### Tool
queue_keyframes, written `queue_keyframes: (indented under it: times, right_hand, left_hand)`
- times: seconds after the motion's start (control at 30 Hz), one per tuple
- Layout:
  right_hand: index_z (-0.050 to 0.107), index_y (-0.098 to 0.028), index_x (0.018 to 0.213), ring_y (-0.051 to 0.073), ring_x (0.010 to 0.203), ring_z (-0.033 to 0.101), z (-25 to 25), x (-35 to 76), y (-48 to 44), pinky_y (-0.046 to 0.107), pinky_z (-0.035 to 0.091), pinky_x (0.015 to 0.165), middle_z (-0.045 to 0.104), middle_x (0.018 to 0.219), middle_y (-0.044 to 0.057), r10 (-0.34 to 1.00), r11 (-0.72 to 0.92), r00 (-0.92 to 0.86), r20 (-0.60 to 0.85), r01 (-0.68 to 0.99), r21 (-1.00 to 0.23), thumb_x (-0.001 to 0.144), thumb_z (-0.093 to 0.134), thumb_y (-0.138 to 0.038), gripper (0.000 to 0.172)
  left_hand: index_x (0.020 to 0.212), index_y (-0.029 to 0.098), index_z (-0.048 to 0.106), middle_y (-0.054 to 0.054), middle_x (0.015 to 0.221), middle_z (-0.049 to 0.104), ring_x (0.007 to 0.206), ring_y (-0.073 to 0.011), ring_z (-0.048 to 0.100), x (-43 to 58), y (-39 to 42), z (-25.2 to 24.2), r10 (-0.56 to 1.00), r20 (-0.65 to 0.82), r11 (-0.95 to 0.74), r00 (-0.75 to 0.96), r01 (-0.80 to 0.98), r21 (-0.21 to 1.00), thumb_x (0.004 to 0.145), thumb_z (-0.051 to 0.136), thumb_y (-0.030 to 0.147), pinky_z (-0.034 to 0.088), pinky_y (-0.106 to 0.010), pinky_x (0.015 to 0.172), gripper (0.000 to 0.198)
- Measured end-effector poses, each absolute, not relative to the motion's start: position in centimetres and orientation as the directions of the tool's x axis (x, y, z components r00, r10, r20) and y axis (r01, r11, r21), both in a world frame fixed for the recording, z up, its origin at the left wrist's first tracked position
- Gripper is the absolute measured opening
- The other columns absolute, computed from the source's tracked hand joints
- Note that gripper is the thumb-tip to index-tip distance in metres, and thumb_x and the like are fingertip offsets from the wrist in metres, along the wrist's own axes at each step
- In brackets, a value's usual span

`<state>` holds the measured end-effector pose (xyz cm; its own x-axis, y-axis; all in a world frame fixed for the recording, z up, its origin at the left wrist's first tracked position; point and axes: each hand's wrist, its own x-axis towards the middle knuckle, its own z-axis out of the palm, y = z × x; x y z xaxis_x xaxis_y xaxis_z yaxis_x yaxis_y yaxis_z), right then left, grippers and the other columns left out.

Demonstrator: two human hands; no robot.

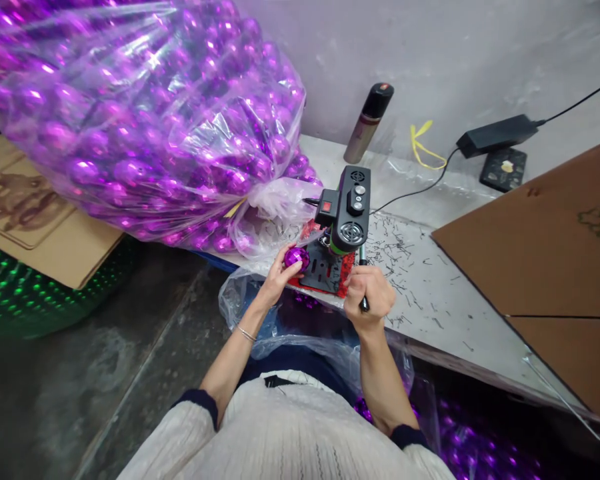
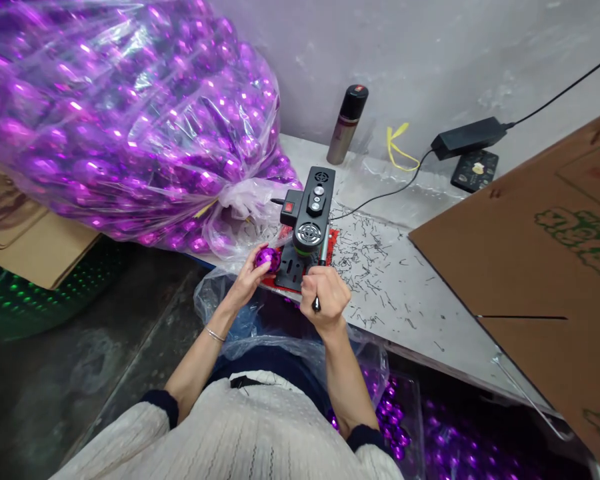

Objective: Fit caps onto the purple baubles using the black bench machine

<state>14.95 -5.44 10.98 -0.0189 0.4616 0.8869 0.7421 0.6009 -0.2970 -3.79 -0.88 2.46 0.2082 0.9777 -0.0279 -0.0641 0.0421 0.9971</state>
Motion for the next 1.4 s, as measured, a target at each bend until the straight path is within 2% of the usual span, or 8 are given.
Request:
queue_keyframes:
  times: [0.1, 0.17, 0.33, 0.57, 0.7, 0.87, 1.03, 1.4]
  right_hand:
    - [0.055, -0.023, 0.079, 0.014, 0.062, 0.058, 10.8, 15.1, -5.6, 0.027, 0.045, 0.060, 0.062, 0.066, 0.000, 0.475, 0.594, -0.036, 0.879, 0.751, -0.290, 0.095, 0.049, -0.012, 0.020]
    - [0.055, -0.023, 0.080, 0.014, 0.062, 0.058, 10.7, 15.2, -5.6, 0.027, 0.045, 0.060, 0.062, 0.067, 0.000, 0.483, 0.588, -0.041, 0.874, 0.755, -0.290, 0.095, 0.049, -0.012, 0.020]
    - [0.055, -0.023, 0.080, 0.013, 0.063, 0.058, 10.6, 15.3, -5.7, 0.027, 0.045, 0.060, 0.063, 0.070, 0.000, 0.491, 0.579, -0.053, 0.870, 0.766, -0.280, 0.095, 0.049, -0.012, 0.019]
    - [0.053, -0.022, 0.081, 0.013, 0.064, 0.056, 10.5, 15.2, -5.7, 0.026, 0.046, 0.061, 0.062, 0.071, 0.001, 0.486, 0.592, -0.062, 0.872, 0.757, -0.276, 0.096, 0.048, -0.012, 0.019]
    - [0.053, -0.022, 0.081, 0.013, 0.063, 0.056, 10.6, 15.2, -5.8, 0.026, 0.046, 0.061, 0.061, 0.070, 0.001, 0.496, 0.589, -0.059, 0.867, 0.756, -0.285, 0.096, 0.047, -0.012, 0.019]
    - [0.054, -0.022, 0.081, 0.013, 0.064, 0.057, 10.7, 15.3, -6.0, 0.026, 0.046, 0.061, 0.063, 0.072, 0.002, 0.505, 0.585, -0.070, 0.861, 0.761, -0.281, 0.096, 0.047, -0.013, 0.019]
    - [0.055, -0.022, 0.082, 0.013, 0.063, 0.057, 10.8, 15.3, -6.1, 0.026, 0.046, 0.061, 0.064, 0.072, 0.001, 0.522, 0.578, -0.066, 0.850, 0.760, -0.296, 0.096, 0.048, -0.013, 0.018]
    - [0.052, -0.022, 0.081, 0.013, 0.062, 0.054, 7.9, 14.6, -5.7, 0.028, 0.045, 0.061, 0.059, 0.068, 0.000, 0.447, 0.595, 0.010, 0.895, 0.743, -0.305, 0.102, 0.042, -0.020, 0.024]
  left_hand:
    - [0.148, 0.024, 0.047, -0.013, 0.143, 0.061, 0.119, -0.0251, 0.068, -2.3, -0.4, 1.7, 0.978, 0.076, -0.095, 0.195, 0.090, 0.991, 0.089, 0.072, 0.050, 0.059, -0.038, 0.096, 0.070]
    - [0.147, 0.021, 0.048, -0.013, 0.137, 0.065, 0.113, -0.0244, 0.070, -1.5, -0.1, 1.2, 0.970, 0.118, -0.159, 0.214, 0.186, 0.970, 0.087, 0.075, 0.049, 0.058, -0.038, 0.097, 0.072]
    - [0.138, 0.020, 0.056, -0.013, 0.126, 0.070, 0.112, -0.0277, 0.070, -0.6, 0.2, 0.4, 0.939, 0.215, -0.308, 0.269, 0.375, 0.875, 0.087, 0.075, 0.052, 0.056, -0.043, 0.098, 0.062]
    - [0.137, 0.019, 0.057, -0.015, 0.129, 0.068, 0.119, -0.0305, 0.065, -0.7, 0.5, 0.6, 0.839, 0.385, -0.533, 0.385, 0.436, 0.725, 0.090, 0.070, 0.056, 0.053, -0.048, 0.103, 0.061]
    - [0.135, 0.019, 0.060, -0.014, 0.125, 0.070, 0.116, -0.0307, 0.066, -0.6, 1.2, 1.2, 0.830, 0.334, -0.535, 0.446, 0.471, 0.701, 0.087, 0.075, 0.055, 0.052, -0.048, 0.102, 0.062]
    - [0.134, 0.021, 0.062, -0.012, 0.121, 0.070, 0.117, -0.0303, 0.064, 0.6, 1.6, 0.6, 0.882, 0.274, -0.452, 0.384, 0.523, 0.723, 0.083, 0.081, 0.045, 0.050, -0.046, 0.104, 0.060]
    - [0.142, 0.021, 0.056, -0.014, 0.131, 0.065, 0.124, -0.0305, 0.062, 1.7, 1.2, -1.4, 0.910, 0.322, -0.414, 0.262, 0.526, 0.743, 0.083, 0.080, 0.052, 0.048, -0.046, 0.105, 0.071]
    - [0.135, 0.020, 0.060, -0.015, 0.128, 0.071, 0.122, -0.0309, 0.066, 1.7, 0.9, -1.9, 0.872, 0.407, -0.489, 0.271, 0.487, 0.724, 0.084, 0.075, 0.061, 0.048, -0.046, 0.105, 0.068]
